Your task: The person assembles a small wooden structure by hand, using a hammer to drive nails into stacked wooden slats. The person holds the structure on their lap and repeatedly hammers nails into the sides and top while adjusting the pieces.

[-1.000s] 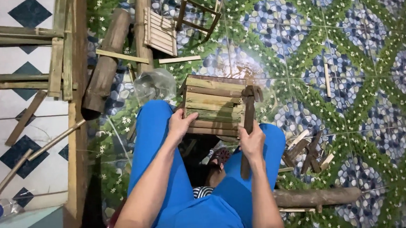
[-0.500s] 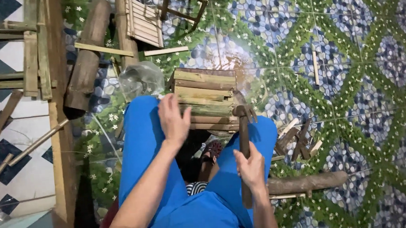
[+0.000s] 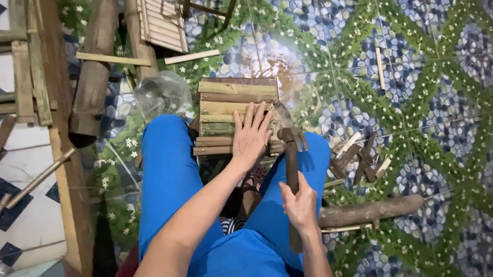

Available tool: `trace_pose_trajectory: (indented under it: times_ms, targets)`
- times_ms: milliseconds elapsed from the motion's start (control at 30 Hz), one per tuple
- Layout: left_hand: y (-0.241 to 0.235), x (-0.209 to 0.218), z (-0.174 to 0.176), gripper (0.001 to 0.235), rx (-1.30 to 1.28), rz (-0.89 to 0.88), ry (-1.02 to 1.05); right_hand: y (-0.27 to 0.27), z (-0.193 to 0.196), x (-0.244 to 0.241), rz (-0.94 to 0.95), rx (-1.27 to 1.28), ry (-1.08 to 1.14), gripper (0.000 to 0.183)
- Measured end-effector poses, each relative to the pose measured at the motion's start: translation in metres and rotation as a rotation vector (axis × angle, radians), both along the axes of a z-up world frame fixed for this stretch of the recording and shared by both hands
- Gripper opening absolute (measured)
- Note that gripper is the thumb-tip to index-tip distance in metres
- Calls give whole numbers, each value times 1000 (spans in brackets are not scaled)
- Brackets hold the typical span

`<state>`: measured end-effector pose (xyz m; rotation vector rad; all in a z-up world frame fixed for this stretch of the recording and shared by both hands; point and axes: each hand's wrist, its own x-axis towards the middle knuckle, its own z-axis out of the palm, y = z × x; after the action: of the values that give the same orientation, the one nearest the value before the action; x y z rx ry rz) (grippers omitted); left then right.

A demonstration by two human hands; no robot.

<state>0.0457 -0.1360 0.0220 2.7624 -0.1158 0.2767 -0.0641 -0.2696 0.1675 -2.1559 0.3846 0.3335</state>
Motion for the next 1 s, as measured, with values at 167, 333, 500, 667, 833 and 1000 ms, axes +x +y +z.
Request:
trace_pose_trajectory:
  times_ms: [167, 333, 500, 667, 833, 1000]
  targets:
    - [0, 7, -10, 48, 33, -9, -9, -5, -11, -1, 22, 7, 24, 10]
    - [-1, 0, -6, 50, 104, -7, -20, -15, -27, -10, 23, -33, 10, 19]
    - [4, -1, -15, 56, 137, 3, -194, -12, -3, -19, 79, -4, 33, 28]
    - [4, -2, -10, 56, 95, -18, -103, -26, -17, -27, 125, -57, 57, 42]
    - [5, -1, -16, 57, 134, -1, -113, -22, -21, -27, 130, -129, 64, 34]
    - [6, 3, -28, 55, 82, -18, -184, -29, -30, -23, 195, -204, 7, 47]
